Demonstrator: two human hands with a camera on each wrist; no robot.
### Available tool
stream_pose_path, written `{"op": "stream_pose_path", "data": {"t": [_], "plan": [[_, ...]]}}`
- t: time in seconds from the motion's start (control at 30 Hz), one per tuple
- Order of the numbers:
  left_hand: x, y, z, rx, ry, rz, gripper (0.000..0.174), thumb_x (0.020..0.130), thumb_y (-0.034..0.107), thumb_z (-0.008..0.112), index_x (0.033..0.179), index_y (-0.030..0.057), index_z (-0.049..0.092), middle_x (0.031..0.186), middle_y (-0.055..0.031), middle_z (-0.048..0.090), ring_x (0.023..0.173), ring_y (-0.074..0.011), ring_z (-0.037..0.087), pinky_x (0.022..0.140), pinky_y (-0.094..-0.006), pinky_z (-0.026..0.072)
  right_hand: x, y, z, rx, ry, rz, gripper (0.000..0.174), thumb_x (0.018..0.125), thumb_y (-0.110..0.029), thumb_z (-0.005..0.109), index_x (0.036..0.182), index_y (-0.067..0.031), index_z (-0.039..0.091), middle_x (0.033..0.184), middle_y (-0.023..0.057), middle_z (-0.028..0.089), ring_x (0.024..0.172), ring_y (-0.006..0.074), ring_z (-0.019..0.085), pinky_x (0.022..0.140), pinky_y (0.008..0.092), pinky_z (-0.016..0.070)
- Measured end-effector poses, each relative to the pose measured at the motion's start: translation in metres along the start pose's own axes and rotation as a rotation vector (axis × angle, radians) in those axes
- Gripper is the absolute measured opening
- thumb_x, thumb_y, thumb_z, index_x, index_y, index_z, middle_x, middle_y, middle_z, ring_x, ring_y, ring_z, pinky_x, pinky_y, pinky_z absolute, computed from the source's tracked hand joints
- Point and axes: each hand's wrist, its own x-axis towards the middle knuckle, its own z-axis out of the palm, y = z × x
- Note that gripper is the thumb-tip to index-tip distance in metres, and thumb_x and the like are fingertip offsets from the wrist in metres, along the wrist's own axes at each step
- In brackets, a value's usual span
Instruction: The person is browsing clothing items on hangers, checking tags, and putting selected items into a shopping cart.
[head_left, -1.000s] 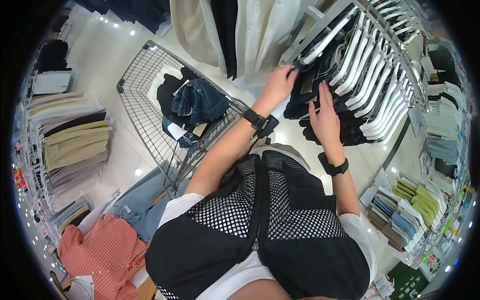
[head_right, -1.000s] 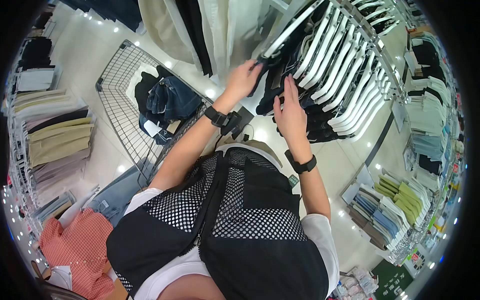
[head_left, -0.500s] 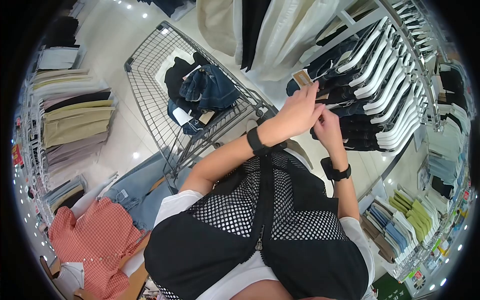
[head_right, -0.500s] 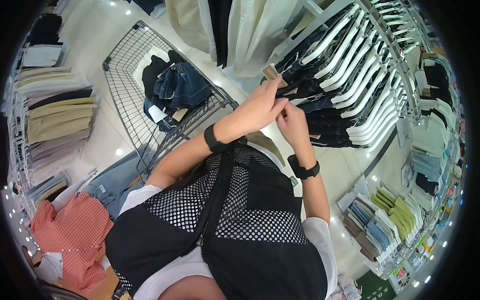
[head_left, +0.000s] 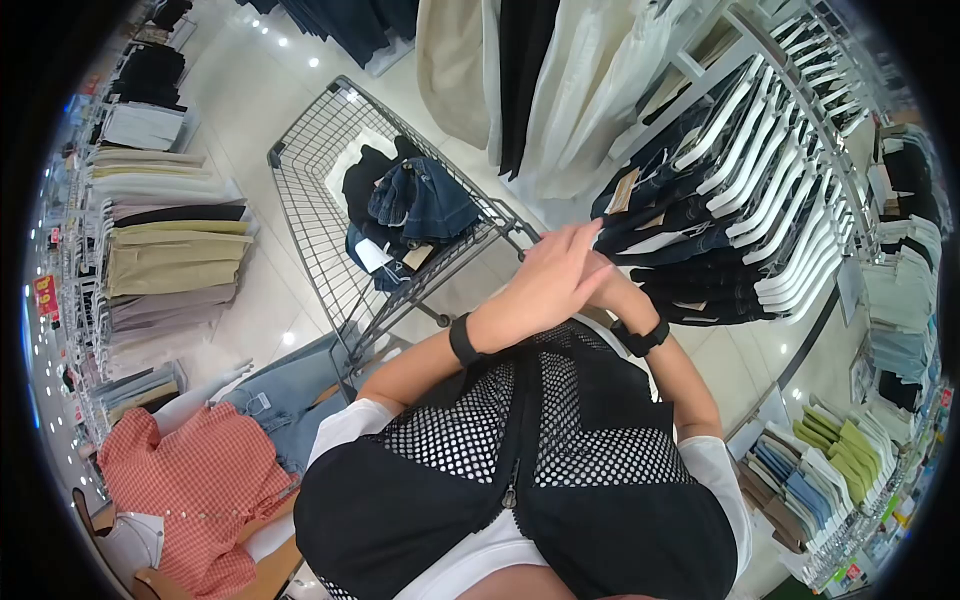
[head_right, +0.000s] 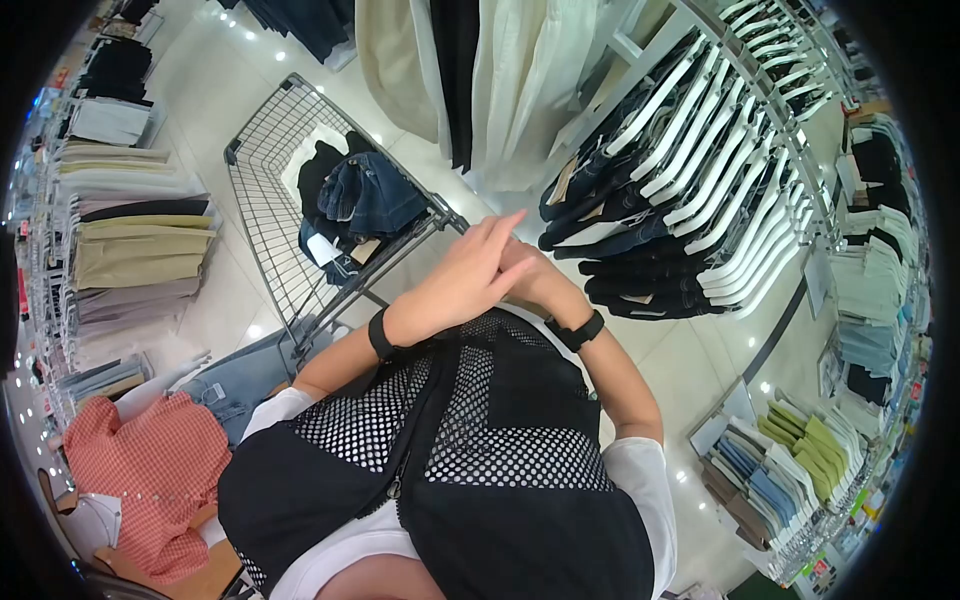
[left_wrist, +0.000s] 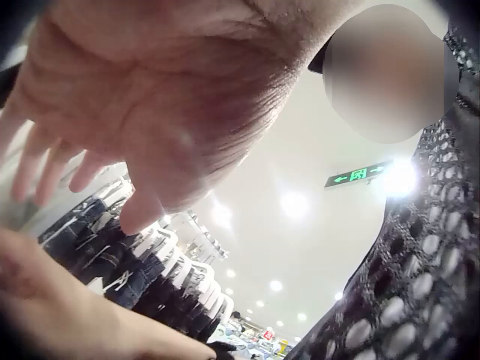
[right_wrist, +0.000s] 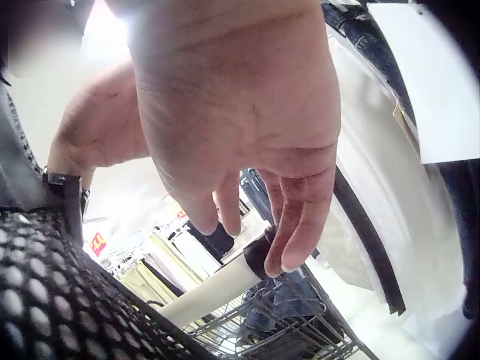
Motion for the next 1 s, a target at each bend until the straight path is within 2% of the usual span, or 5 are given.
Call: {"op": "stream_pose_path", "data": {"t": [0.1, 0.3, 0.47, 0.57, 1.0], "plan": [[-0.033, -0.058, 0.024, 0.118, 0.003, -0.067, 0.065, 0.105, 0.027, 0.067, 0.156, -0.0054, 0.041, 0.141, -0.0277, 0.056, 0.129, -0.0461, 0.058, 0.110, -0.0492, 0.0475, 0.000, 0.001, 0.002, 0.050, -0.005, 0.185, 0.047, 0.092, -0.017, 0.073, 0.137, -0.0055, 0.064, 0.130, 0.0261, 0.068, 0.109, 0.0461, 0.071, 0.092, 0.0502, 0.0591], [-0.074, -0.094, 0.024, 0.314, -0.028, -0.203, 0.068, 0.104, 0.024, 0.067, 0.156, -0.0089, 0.039, 0.139, -0.0292, 0.058, 0.125, -0.0462, 0.061, 0.108, -0.0514, 0.0498, 0.012, -0.013, -0.007, 0.029, -0.095, 0.217, 0.055, 0.099, -0.022, 0.070, 0.152, -0.0185, 0.055, 0.105, 0.0166, 0.079, 0.100, 0.0430, 0.073, 0.084, 0.0505, 0.0580], [-0.084, -0.110, 0.031, 0.196, -0.078, -0.330, 0.045, 0.104, 0.026, 0.067, 0.138, 0.0012, 0.051, 0.106, -0.0252, 0.072, 0.097, -0.0464, 0.071, 0.081, -0.0553, 0.0570, 0.016, -0.010, -0.009, 0.051, -0.022, 0.186, 0.054, 0.097, -0.016, 0.068, 0.149, -0.0269, 0.058, 0.099, 0.0189, 0.076, 0.086, 0.0442, 0.071, 0.077, 0.0517, 0.0562], [-0.086, -0.126, 0.039, 0.208, 0.004, -0.260, 0.034, 0.104, 0.026, 0.067, 0.131, 0.0075, 0.054, 0.096, -0.0228, 0.073, 0.086, -0.0471, 0.071, 0.069, -0.0566, 0.0564, 0.022, -0.019, -0.020, 0.044, -0.106, 0.266, 0.050, 0.098, -0.012, 0.063, 0.147, -0.0216, 0.060, 0.117, 0.0192, 0.076, 0.102, 0.0450, 0.071, 0.086, 0.0537, 0.0573], [-0.073, -0.132, 0.038, 0.165, 0.026, -0.285, 0.035, 0.105, 0.030, 0.066, 0.134, 0.0123, 0.054, 0.103, -0.0205, 0.074, 0.088, -0.0490, 0.071, 0.071, -0.0589, 0.0564, 0.030, -0.007, -0.014, 0.074, -0.044, 0.280, 0.050, 0.096, -0.009, 0.060, 0.145, -0.0220, 0.062, 0.107, 0.0235, 0.075, 0.095, 0.0482, 0.070, 0.083, 0.0563, 0.0556]]}}
